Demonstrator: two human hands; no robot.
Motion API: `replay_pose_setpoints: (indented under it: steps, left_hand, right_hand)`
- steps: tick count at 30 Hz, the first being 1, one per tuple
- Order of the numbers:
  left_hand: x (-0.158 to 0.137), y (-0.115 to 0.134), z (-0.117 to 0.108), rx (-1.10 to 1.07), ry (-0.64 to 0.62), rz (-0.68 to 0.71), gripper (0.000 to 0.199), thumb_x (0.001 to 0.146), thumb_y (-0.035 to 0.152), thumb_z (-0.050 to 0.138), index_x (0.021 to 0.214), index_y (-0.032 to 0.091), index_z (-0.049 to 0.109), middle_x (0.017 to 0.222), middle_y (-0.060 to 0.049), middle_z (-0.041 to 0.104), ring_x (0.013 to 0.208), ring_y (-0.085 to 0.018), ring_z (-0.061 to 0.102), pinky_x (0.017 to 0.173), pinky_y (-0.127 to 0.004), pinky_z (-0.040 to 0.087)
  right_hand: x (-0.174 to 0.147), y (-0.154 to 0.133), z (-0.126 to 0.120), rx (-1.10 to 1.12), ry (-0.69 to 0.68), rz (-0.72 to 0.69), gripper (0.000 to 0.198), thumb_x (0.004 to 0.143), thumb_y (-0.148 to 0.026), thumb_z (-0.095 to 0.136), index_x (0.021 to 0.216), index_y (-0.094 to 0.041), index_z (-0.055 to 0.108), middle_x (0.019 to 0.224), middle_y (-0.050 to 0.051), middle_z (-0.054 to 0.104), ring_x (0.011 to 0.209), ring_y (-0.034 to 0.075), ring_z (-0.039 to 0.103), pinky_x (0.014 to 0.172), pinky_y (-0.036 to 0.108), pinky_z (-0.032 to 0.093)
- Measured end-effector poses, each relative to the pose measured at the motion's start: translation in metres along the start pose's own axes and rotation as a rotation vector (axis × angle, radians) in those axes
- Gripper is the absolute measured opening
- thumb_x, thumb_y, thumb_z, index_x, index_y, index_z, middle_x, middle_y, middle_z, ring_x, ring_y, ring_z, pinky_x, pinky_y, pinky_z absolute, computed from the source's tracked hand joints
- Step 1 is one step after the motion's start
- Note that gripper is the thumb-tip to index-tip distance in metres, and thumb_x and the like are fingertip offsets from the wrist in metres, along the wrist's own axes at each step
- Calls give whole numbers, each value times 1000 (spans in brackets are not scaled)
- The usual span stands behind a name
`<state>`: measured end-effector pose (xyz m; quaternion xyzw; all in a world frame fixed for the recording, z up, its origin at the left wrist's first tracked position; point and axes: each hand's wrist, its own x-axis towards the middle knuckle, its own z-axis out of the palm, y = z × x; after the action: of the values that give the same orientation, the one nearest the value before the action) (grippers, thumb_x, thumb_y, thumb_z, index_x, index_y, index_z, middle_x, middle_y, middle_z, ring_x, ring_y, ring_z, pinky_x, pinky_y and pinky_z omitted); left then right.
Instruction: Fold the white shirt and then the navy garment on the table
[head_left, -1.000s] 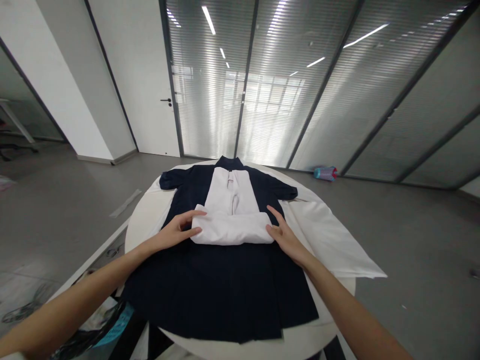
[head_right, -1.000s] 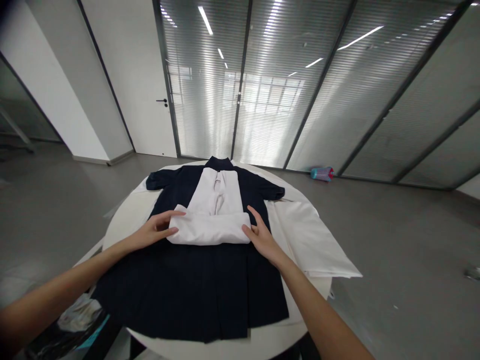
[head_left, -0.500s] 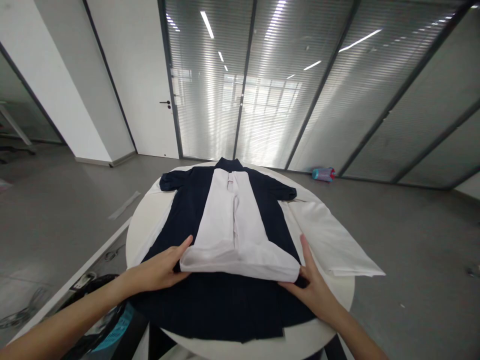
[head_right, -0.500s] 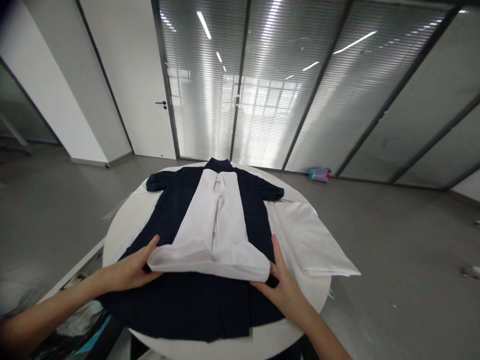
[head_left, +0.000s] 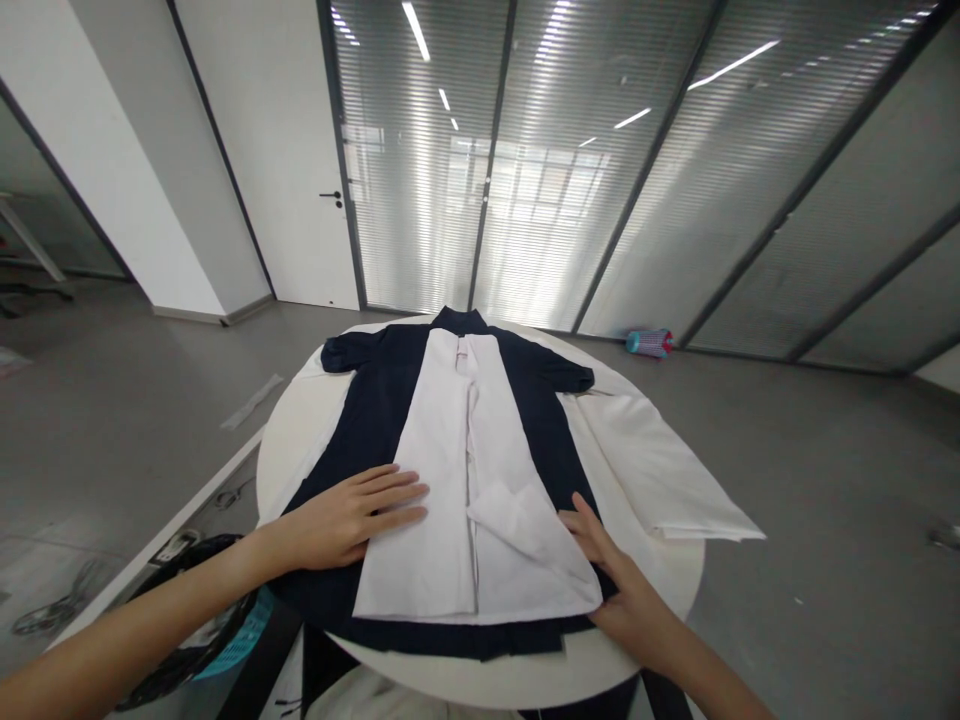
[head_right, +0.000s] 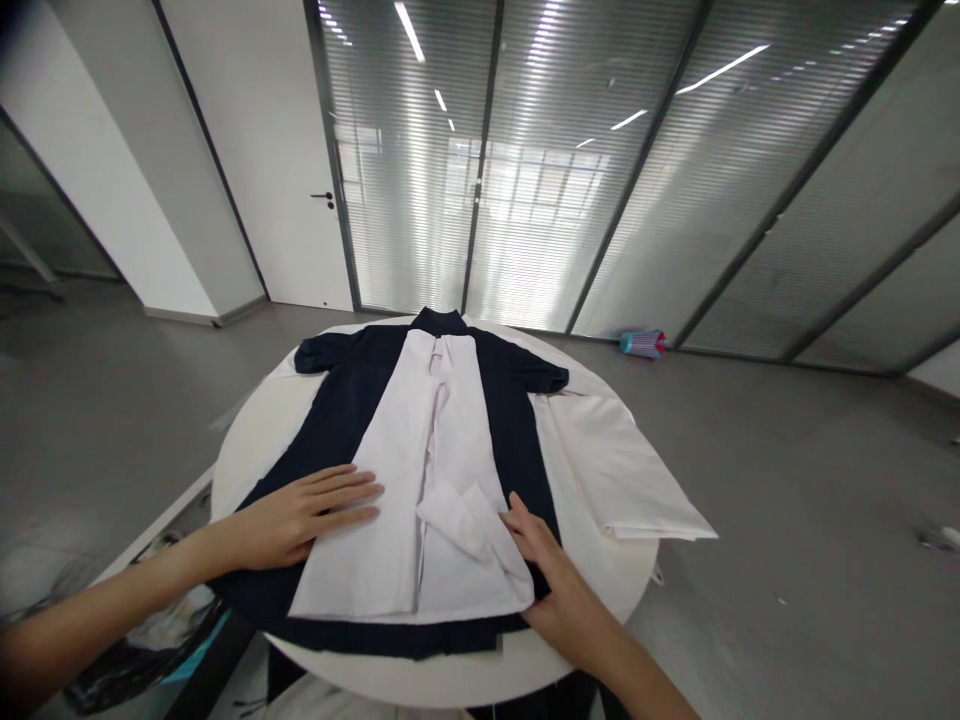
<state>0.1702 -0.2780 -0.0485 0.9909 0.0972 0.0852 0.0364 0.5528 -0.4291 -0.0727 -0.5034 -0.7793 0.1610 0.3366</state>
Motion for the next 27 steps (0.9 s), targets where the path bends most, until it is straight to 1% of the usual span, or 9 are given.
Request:
replay_pose_setpoints:
  steps: [4,5,6,9,12,16,19,23,27]
  left_hand:
    - [-1,6,-4,-16,-6,38,77,86,7,53,156,28,31,158,-5,38,148,-26,32,125,-49,21]
    - [-1,7,-5,-18,-7,46,75,87,7,53,156,28,32,158,-5,39,147,-26,33,125,-48,21]
    - [-1,7,-5,-17,-9,53,74,88,8,53,156,27,32,158,-6,40,147,-26,33,125,-48,21]
    - [0,8,-4,-6,-22,55,72,89,9,52,157,24,31,158,-7,39,148,-26,32,125,-48,22]
    - [-1,7,-1,12,-10,25,74,89,4,47,158,23,28,159,-8,36,149,-25,29,124,-46,26]
    - [-2,5,3,19,18,-12,79,85,-5,39,158,25,27,160,-7,35,150,-24,27,123,-45,28]
    - [-1,4,5,3,30,-16,79,86,-4,42,158,25,28,159,-7,36,150,-24,27,124,-47,27]
    - [3,6,3,-19,19,15,68,90,4,49,153,27,37,155,-6,44,148,-25,32,124,-49,24]
    - [6,7,0,-35,-5,54,62,93,5,45,152,25,40,154,-7,45,146,-23,36,125,-48,21]
  right_hand:
    - [-12,-17,2,-87,-211,-145,70,89,-6,49,149,-42,43,145,1,56,140,21,45,113,41,44]
    - [-13,-20,1,-117,-234,-170,68,88,-5,48,146,-41,48,145,1,55,140,20,44,114,40,42]
    - [-13,-22,0,-143,-230,-178,69,87,-4,47,146,-38,48,146,2,54,140,20,44,114,40,42]
    - [-9,-18,-4,-216,-144,-177,79,81,-3,50,155,-27,35,149,9,50,142,23,41,114,43,42]
    - [-1,-7,-11,-268,-106,-232,82,82,-3,54,157,-28,31,150,9,49,144,25,38,114,48,41]
    - [12,1,-22,-252,-141,-197,73,88,-5,51,154,-31,36,150,7,50,141,22,43,114,46,43]
    - [21,4,-27,-221,-177,-135,67,91,-7,48,152,-33,40,150,5,50,137,18,49,113,40,44]
    - [28,14,-25,-217,-254,-165,57,95,-9,48,146,-35,50,153,2,47,142,19,43,117,41,40]
    - [35,25,-20,-112,-266,-171,51,98,-12,47,144,-33,53,152,3,48,143,18,41,118,42,39]
